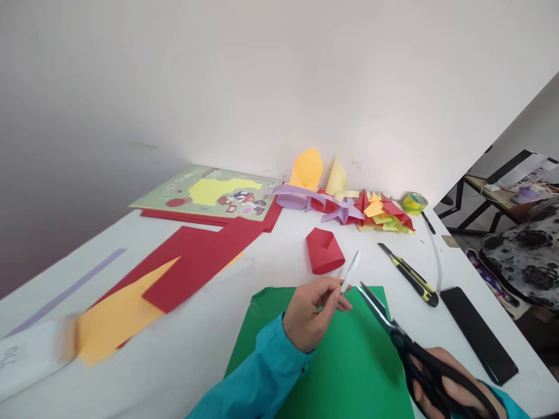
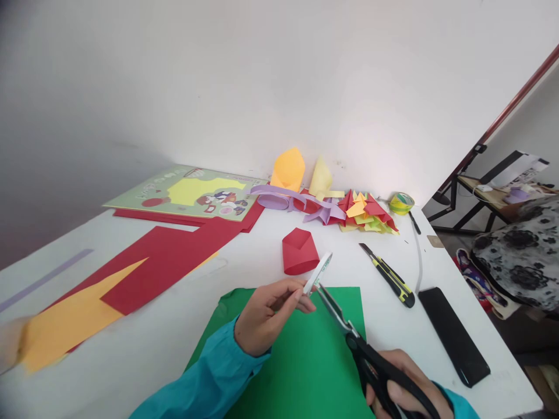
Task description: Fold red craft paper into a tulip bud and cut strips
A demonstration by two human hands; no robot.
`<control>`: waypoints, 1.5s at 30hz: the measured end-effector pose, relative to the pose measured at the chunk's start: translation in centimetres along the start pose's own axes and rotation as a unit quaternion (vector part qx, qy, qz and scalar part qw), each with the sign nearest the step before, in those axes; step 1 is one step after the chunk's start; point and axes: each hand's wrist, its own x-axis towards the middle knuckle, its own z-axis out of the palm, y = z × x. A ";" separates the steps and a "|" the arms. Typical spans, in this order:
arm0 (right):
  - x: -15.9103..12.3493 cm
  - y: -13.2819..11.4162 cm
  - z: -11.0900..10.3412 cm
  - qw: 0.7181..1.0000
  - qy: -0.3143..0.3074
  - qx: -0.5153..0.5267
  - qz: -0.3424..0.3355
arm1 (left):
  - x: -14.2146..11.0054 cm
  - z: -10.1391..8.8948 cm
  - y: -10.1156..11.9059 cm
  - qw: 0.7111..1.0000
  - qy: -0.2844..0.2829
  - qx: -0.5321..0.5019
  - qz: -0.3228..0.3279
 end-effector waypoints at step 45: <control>1.1 0.0 0.6 0.995 -0.017 0.078 -0.052 | -0.3 0.2 0.6 0.991 -0.103 0.056 0.063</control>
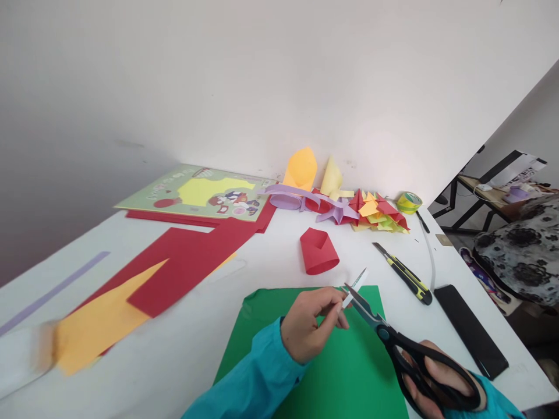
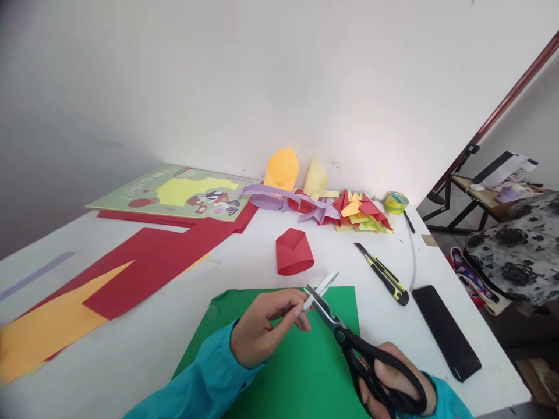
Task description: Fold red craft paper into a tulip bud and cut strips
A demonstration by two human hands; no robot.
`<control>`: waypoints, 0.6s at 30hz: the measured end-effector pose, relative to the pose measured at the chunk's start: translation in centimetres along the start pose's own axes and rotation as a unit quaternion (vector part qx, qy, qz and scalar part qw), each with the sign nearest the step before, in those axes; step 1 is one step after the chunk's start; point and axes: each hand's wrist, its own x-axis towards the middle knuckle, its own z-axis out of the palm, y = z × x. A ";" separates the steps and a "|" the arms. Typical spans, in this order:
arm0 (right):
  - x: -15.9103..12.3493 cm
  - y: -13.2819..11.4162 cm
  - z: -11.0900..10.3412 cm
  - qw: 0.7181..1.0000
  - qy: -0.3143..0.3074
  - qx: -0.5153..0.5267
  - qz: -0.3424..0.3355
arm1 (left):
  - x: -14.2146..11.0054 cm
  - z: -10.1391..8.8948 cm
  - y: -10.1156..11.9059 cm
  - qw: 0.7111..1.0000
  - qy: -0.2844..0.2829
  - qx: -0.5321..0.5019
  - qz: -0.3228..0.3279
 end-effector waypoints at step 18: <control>0.8 -2.3 -1.1 0.953 0.201 -0.213 -0.082 | 0.0 0.1 -0.1 1.000 0.021 0.019 0.009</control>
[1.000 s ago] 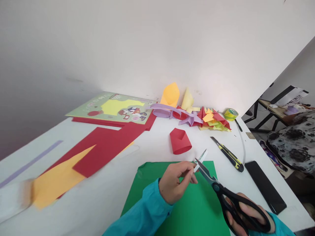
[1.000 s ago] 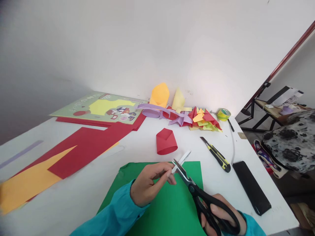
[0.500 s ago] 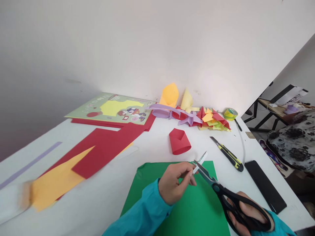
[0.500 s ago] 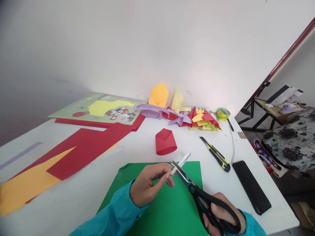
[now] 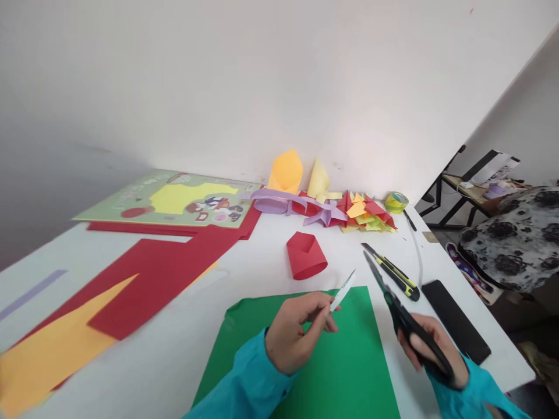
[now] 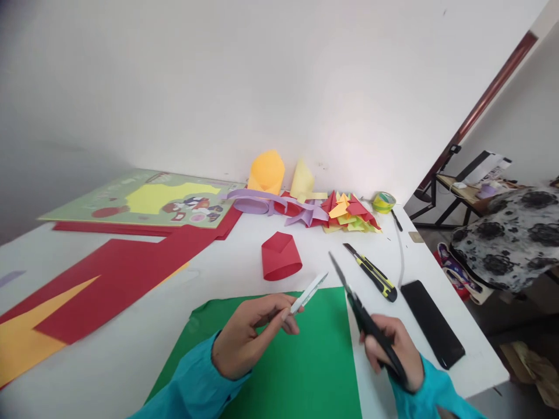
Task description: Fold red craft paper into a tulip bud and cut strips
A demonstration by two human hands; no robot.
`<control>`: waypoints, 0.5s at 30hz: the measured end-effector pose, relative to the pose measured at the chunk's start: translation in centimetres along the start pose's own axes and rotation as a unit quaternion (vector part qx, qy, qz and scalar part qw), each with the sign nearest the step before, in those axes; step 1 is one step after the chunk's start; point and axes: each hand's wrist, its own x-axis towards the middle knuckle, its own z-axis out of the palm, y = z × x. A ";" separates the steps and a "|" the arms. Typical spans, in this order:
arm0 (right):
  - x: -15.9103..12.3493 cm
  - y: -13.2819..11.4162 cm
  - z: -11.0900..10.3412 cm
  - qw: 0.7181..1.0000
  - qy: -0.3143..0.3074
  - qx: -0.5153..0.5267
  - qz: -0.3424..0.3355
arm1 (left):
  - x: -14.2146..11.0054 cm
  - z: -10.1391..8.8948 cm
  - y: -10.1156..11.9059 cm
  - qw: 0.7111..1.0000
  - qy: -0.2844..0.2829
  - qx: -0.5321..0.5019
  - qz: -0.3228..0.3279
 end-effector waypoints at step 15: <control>8.6 0.6 -10.8 0.694 0.276 -0.643 0.170 | -0.1 0.1 -0.5 0.999 0.011 -0.033 -0.016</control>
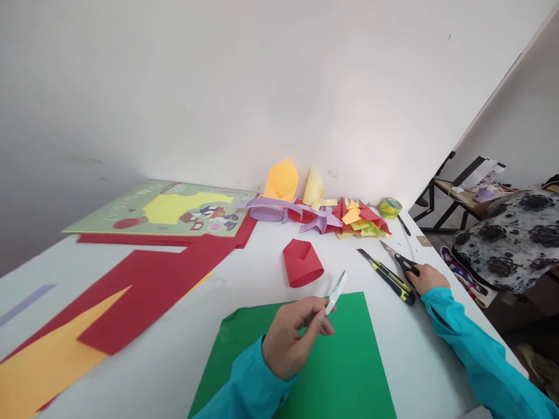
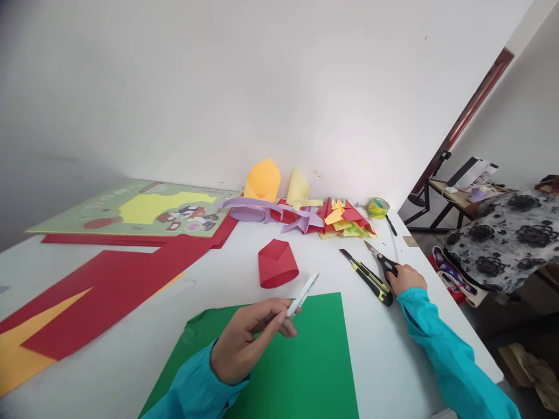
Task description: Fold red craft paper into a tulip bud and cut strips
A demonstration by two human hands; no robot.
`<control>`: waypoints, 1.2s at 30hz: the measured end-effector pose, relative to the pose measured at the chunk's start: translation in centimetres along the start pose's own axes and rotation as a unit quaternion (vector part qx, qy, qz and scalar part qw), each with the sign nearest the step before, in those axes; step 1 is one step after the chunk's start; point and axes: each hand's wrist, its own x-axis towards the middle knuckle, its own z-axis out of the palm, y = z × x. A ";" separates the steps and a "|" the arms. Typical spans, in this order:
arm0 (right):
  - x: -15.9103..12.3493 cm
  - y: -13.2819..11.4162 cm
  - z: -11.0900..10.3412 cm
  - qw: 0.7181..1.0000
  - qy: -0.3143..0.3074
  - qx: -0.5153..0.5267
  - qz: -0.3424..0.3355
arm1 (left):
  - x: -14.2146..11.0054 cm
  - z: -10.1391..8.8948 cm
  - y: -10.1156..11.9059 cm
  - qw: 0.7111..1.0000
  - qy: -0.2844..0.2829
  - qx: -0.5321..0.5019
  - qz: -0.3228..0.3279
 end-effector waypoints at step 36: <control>-1.5 -5.5 -1.8 0.950 0.172 0.200 -0.165 | 0.4 0.5 -0.3 0.980 0.066 -0.122 -0.142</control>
